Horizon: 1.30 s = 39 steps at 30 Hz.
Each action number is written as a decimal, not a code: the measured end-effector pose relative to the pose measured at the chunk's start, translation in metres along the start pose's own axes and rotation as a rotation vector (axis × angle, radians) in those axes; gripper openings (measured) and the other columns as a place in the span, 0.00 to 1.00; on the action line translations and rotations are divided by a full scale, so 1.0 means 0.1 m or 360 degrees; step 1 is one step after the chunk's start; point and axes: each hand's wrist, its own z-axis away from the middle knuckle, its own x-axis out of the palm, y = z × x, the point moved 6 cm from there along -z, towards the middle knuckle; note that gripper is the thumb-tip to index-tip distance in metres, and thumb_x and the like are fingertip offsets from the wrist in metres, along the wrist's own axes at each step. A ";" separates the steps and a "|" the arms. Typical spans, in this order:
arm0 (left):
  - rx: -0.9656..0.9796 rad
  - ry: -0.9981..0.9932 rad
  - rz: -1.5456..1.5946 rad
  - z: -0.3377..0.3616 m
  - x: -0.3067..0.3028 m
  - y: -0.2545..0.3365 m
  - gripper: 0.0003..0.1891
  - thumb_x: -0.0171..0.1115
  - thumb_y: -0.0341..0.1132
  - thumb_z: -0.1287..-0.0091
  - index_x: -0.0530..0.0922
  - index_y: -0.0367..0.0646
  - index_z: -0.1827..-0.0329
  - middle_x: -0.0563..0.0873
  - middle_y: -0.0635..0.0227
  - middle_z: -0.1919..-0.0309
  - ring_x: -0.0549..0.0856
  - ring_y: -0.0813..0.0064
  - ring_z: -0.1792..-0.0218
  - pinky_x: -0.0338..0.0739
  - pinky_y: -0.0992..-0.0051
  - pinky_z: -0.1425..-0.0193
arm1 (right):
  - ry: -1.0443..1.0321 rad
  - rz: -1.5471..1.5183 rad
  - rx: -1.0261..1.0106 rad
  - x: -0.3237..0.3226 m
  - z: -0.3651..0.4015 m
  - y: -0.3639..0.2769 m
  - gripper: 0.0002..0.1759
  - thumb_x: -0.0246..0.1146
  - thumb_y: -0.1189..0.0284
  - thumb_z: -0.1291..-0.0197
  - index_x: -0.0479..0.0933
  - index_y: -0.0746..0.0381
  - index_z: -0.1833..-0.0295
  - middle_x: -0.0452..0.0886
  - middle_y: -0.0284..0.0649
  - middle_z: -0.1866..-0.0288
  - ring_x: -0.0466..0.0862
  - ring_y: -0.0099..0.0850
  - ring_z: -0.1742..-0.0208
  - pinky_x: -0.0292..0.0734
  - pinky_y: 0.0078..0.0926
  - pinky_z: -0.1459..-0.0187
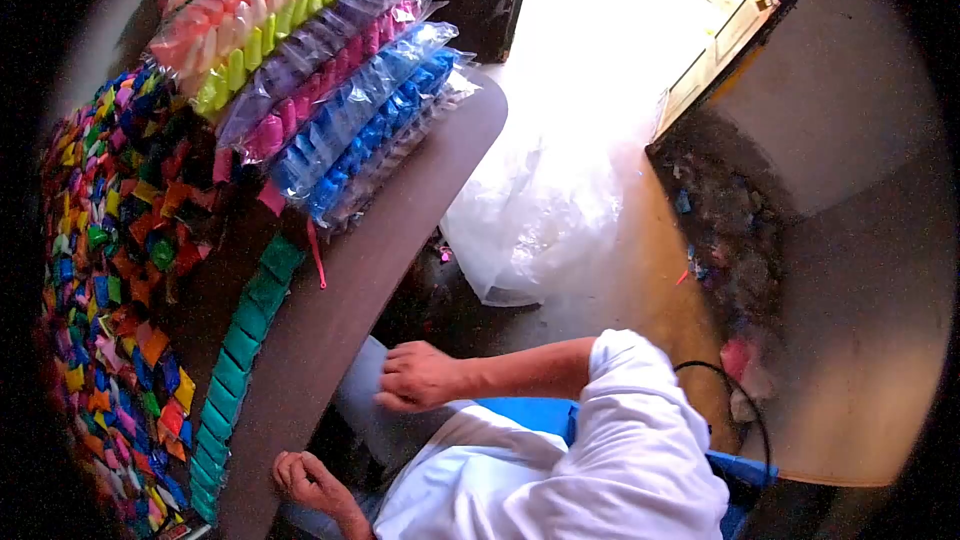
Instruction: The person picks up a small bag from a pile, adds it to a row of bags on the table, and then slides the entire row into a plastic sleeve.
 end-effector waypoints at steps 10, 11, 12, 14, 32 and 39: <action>0.0111 -0.0217 0.0074 -0.25 0.40 0.28 0.15 0.51 0.33 0.28 0.72 0.29 0.72 0.76 0.53 0.67 0.74 0.56 0.54 0.67 0.57 0.44 | 0.0270 0.1186 0.0951 -1.41 1.87 1.74 0.06 0.62 0.72 0.48 0.71 0.59 0.72 0.75 0.42 0.72 0.78 0.40 0.66 0.75 0.37 0.67; 0.0135 -0.0200 0.0085 -0.28 0.44 0.30 0.15 0.51 0.33 0.28 0.72 0.28 0.71 0.76 0.53 0.67 0.75 0.56 0.55 0.67 0.58 0.46 | 0.0455 0.1303 0.1063 -1.54 1.96 1.83 0.05 0.62 0.73 0.48 0.72 0.60 0.70 0.76 0.43 0.71 0.78 0.42 0.65 0.75 0.39 0.66; 0.0154 -0.0201 0.0083 -0.32 0.48 0.32 0.15 0.51 0.33 0.28 0.72 0.28 0.71 0.76 0.53 0.67 0.75 0.56 0.55 0.67 0.58 0.46 | 0.0586 0.1301 0.1151 -1.64 1.99 1.91 0.06 0.60 0.72 0.47 0.73 0.63 0.65 0.78 0.46 0.69 0.79 0.46 0.64 0.76 0.42 0.63; 0.0071 -0.0284 0.0040 -0.38 0.54 0.30 0.16 0.51 0.33 0.29 0.73 0.27 0.71 0.77 0.55 0.68 0.75 0.57 0.59 0.69 0.59 0.50 | 0.0549 0.1236 0.1481 -1.71 2.06 2.14 0.09 0.61 0.71 0.47 0.73 0.64 0.62 0.79 0.50 0.67 0.80 0.49 0.64 0.75 0.44 0.62; 0.0038 -0.0075 -0.0102 -0.43 0.65 0.41 0.17 0.50 0.31 0.29 0.71 0.27 0.75 0.73 0.56 0.72 0.73 0.57 0.65 0.68 0.61 0.58 | 0.1390 0.0912 0.1759 -2.07 2.48 2.15 0.10 0.67 0.69 0.47 0.76 0.64 0.64 0.77 0.44 0.72 0.79 0.39 0.71 0.74 0.33 0.66; 0.0022 -0.0028 -0.0137 -0.44 0.68 0.34 0.18 0.53 0.34 0.31 0.74 0.29 0.77 0.77 0.57 0.73 0.76 0.63 0.64 0.75 0.63 0.57 | 0.2037 0.0989 0.1139 -2.49 2.08 1.39 0.14 0.64 0.82 0.49 0.74 0.62 0.56 0.71 0.35 0.75 0.72 0.26 0.75 0.72 0.24 0.69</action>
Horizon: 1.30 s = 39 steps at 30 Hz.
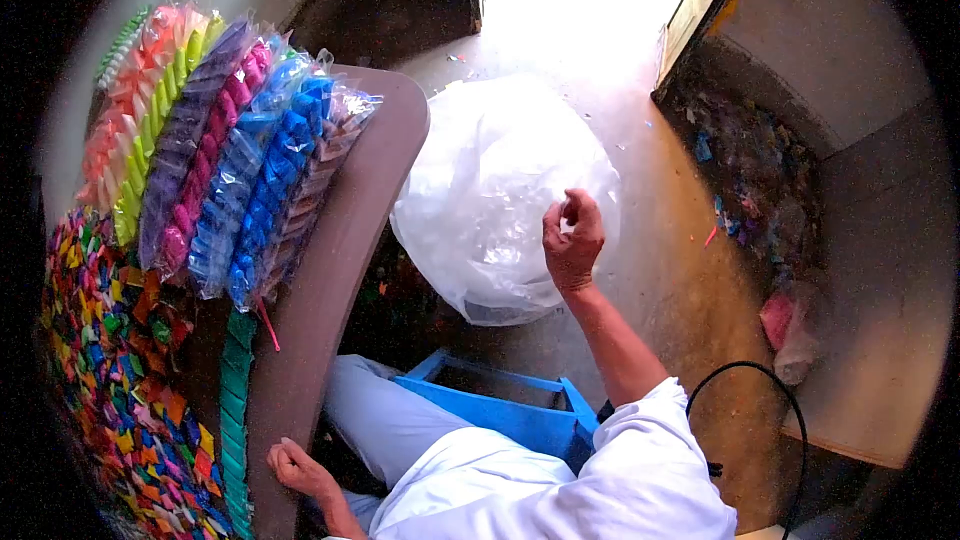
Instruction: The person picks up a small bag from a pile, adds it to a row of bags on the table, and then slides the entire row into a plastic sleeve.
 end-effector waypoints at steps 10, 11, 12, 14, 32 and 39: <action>-0.0278 -0.0104 0.0583 -0.01 0.00 0.02 0.16 0.53 0.31 0.34 0.69 0.33 0.80 0.74 0.61 0.75 0.73 0.63 0.66 0.68 0.65 0.58 | -0.0614 -0.1827 0.0368 -0.10 -0.52 -1.79 0.42 0.59 0.86 0.47 0.54 0.61 0.25 0.76 0.38 0.60 0.73 0.19 0.68 0.70 0.13 0.67; -0.0193 -0.0222 0.0616 -0.05 -0.04 0.11 0.15 0.54 0.31 0.35 0.70 0.34 0.80 0.75 0.60 0.74 0.74 0.61 0.64 0.68 0.62 0.53 | -0.0997 -0.2233 0.0415 -0.01 -0.42 -1.86 0.42 0.59 0.85 0.45 0.52 0.62 0.25 0.77 0.41 0.58 0.73 0.19 0.71 0.71 0.13 0.70; -0.0116 -0.0344 0.0639 -0.07 -0.11 0.18 0.13 0.55 0.31 0.36 0.71 0.36 0.80 0.76 0.59 0.74 0.75 0.58 0.63 0.68 0.60 0.48 | -0.1036 -0.1934 0.0553 0.04 -0.29 -1.92 0.38 0.63 0.80 0.43 0.57 0.64 0.27 0.78 0.41 0.57 0.73 0.18 0.73 0.68 0.12 0.74; -0.0128 -0.0376 0.0721 -0.01 -0.17 0.18 0.13 0.54 0.34 0.36 0.73 0.40 0.80 0.82 0.65 0.67 0.78 0.63 0.53 0.59 0.62 0.33 | -0.1254 -0.1888 0.0766 0.19 0.00 -2.06 0.30 0.64 0.78 0.41 0.66 0.67 0.33 0.78 0.38 0.60 0.73 0.17 0.74 0.67 0.12 0.74; -0.0693 -0.0540 0.1836 0.42 -0.59 -0.48 0.33 0.42 0.58 0.27 0.71 0.34 0.39 0.81 0.63 0.54 0.79 0.73 0.51 0.69 0.72 0.40 | -0.3281 -0.1425 0.0110 1.06 1.58 -3.46 0.13 0.57 0.66 0.32 0.74 0.66 0.52 0.81 0.32 0.63 0.72 0.17 0.68 0.70 0.18 0.67; -0.0635 -0.0254 0.1625 0.33 -0.96 -0.86 0.30 0.45 0.56 0.27 0.74 0.36 0.42 0.75 0.57 0.43 0.76 0.70 0.45 0.67 0.69 0.37 | -0.3511 -0.1149 -0.0433 1.14 1.90 -4.13 0.13 0.56 0.69 0.36 0.75 0.67 0.52 0.82 0.35 0.67 0.76 0.21 0.70 0.73 0.21 0.67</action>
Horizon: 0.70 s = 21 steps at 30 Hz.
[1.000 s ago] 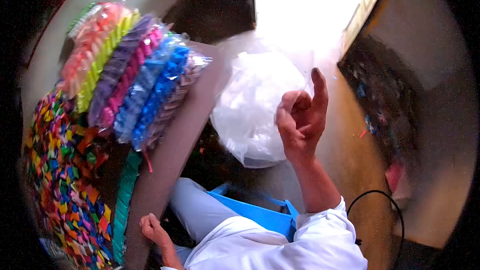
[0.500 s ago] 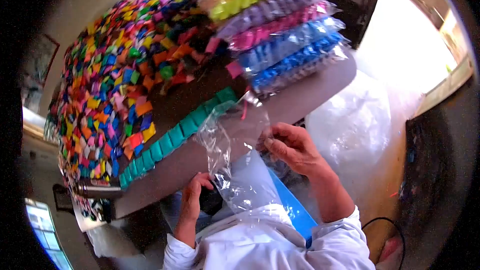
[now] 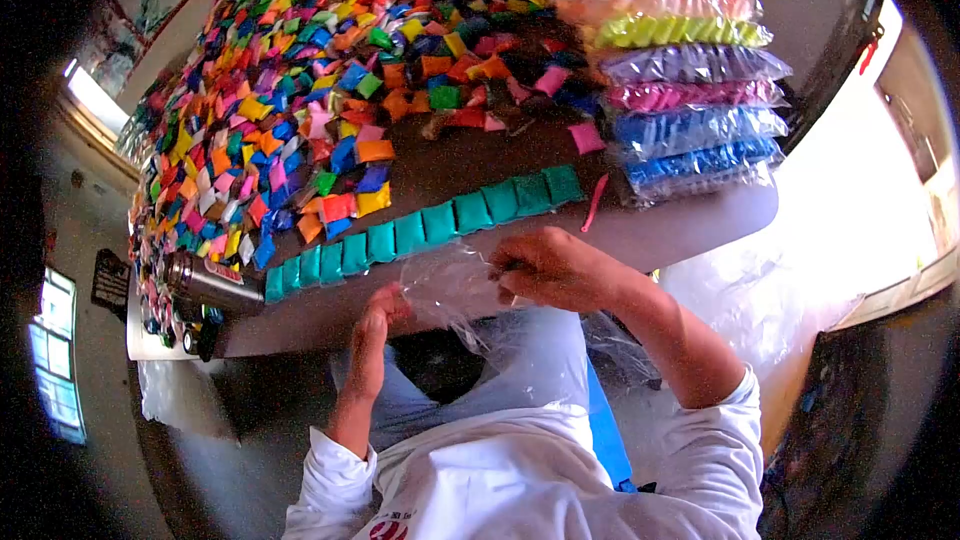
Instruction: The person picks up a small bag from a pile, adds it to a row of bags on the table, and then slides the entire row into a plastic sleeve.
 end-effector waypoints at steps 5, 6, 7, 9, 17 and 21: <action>0.0080 0.0142 -0.0135 0.00 -0.17 0.08 0.25 0.58 0.50 0.32 0.75 0.36 0.44 0.67 0.60 0.36 0.70 0.69 0.38 0.63 0.69 0.34 | -0.0242 0.0315 0.0141 0.25 -0.40 -0.13 0.12 0.56 0.71 0.40 0.76 0.67 0.56 0.84 0.39 0.67 0.80 0.25 0.68 0.76 0.27 0.65; 0.0079 0.0152 -0.0127 0.01 -0.20 0.05 0.25 0.58 0.50 0.32 0.75 0.36 0.44 0.67 0.60 0.36 0.70 0.69 0.38 0.63 0.69 0.34 | -0.0253 0.0321 0.0144 0.28 -0.47 -0.13 0.12 0.56 0.71 0.40 0.76 0.67 0.56 0.84 0.39 0.67 0.80 0.25 0.68 0.76 0.27 0.65; 0.0041 0.0139 -0.0077 0.02 -0.23 0.02 0.24 0.61 0.47 0.33 0.75 0.36 0.44 0.66 0.61 0.36 0.70 0.69 0.38 0.63 0.70 0.34 | -0.0305 0.0345 0.0160 0.32 -0.54 -0.10 0.13 0.58 0.70 0.39 0.75 0.67 0.53 0.83 0.37 0.67 0.79 0.23 0.68 0.75 0.24 0.65; 0.0007 0.0134 -0.0016 0.04 -0.29 -0.08 0.23 0.64 0.45 0.34 0.75 0.36 0.44 0.65 0.62 0.35 0.70 0.69 0.38 0.64 0.71 0.34 | -0.0364 0.0379 0.0179 0.37 -0.63 -0.14 0.14 0.59 0.69 0.38 0.74 0.68 0.51 0.83 0.36 0.67 0.79 0.21 0.68 0.75 0.22 0.65; 0.0049 0.0199 0.0154 0.16 -0.47 -0.14 0.21 0.61 0.42 0.32 0.74 0.36 0.43 0.71 0.65 0.40 0.75 0.78 0.46 0.70 0.76 0.43 | -0.0505 0.0337 0.0319 0.63 -0.79 -0.10 0.13 0.61 0.69 0.40 0.77 0.66 0.53 0.82 0.36 0.69 0.80 0.23 0.67 0.75 0.23 0.63; -0.0121 0.0202 0.0221 0.18 -0.44 -0.07 0.18 0.60 0.43 0.31 0.77 0.37 0.47 0.81 0.67 0.53 0.78 0.80 0.53 0.71 0.77 0.47 | -0.0439 0.0574 0.0056 0.67 -0.87 -0.13 0.15 0.61 0.67 0.44 0.79 0.62 0.52 0.85 0.39 0.66 0.83 0.32 0.66 0.78 0.32 0.59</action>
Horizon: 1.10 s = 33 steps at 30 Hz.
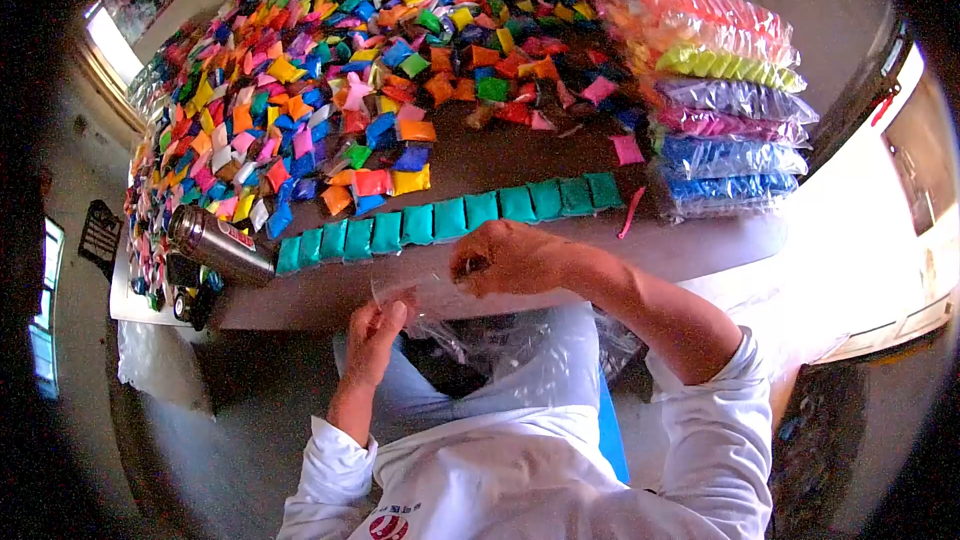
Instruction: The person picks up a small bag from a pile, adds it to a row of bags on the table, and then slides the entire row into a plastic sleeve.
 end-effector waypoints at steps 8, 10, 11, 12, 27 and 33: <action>0.0092 0.0228 0.0008 -0.03 -0.09 -0.08 0.19 0.57 0.46 0.29 0.81 0.36 0.58 0.85 0.69 0.66 0.80 0.81 0.62 0.73 0.78 0.55 | 0.0772 0.0844 -0.0202 -0.45 0.33 -0.31 0.14 0.67 0.70 0.47 0.79 0.64 0.55 0.83 0.45 0.61 0.84 0.41 0.59 0.78 0.34 0.58; 0.0060 0.0245 0.0051 -0.06 -0.05 -0.24 0.20 0.56 0.47 0.28 0.81 0.36 0.58 0.85 0.68 0.66 0.80 0.81 0.62 0.73 0.78 0.55 | 0.0805 0.0792 -0.0342 -0.29 0.44 -0.36 0.15 0.67 0.69 0.48 0.78 0.63 0.56 0.82 0.49 0.61 0.82 0.48 0.57 0.78 0.43 0.57; 0.0035 0.0257 0.0098 -0.07 -0.02 -0.28 0.20 0.55 0.48 0.28 0.81 0.36 0.58 0.86 0.68 0.66 0.80 0.80 0.63 0.73 0.79 0.55 | 0.0779 0.0694 -0.0441 -0.12 0.48 -0.39 0.16 0.67 0.68 0.48 0.77 0.63 0.55 0.81 0.49 0.60 0.82 0.49 0.58 0.78 0.44 0.56; 0.0039 0.0253 0.0089 -0.07 0.03 -0.28 0.20 0.55 0.48 0.28 0.81 0.36 0.58 0.86 0.68 0.66 0.80 0.80 0.63 0.73 0.79 0.55 | 0.0755 0.0599 -0.0539 0.04 0.51 -0.42 0.17 0.67 0.67 0.49 0.76 0.64 0.55 0.81 0.50 0.60 0.82 0.49 0.58 0.77 0.44 0.56; 0.0082 0.0265 0.0233 -0.08 0.17 -0.34 0.23 0.50 0.52 0.27 0.79 0.37 0.54 0.85 0.68 0.64 0.82 0.80 0.60 0.76 0.79 0.55 | 0.0408 0.0122 -0.0225 0.71 0.00 -0.04 0.12 0.67 0.67 0.45 0.77 0.62 0.60 0.81 0.47 0.68 0.82 0.41 0.68 0.76 0.37 0.61; -0.0137 0.0124 0.0160 -0.04 0.18 -0.36 0.25 0.47 0.53 0.26 0.79 0.37 0.53 0.84 0.68 0.62 0.81 0.80 0.59 0.76 0.80 0.55 | 0.0093 -0.0198 0.0060 0.64 0.00 0.04 0.08 0.64 0.70 0.40 0.77 0.64 0.60 0.81 0.43 0.69 0.82 0.30 0.66 0.76 0.32 0.62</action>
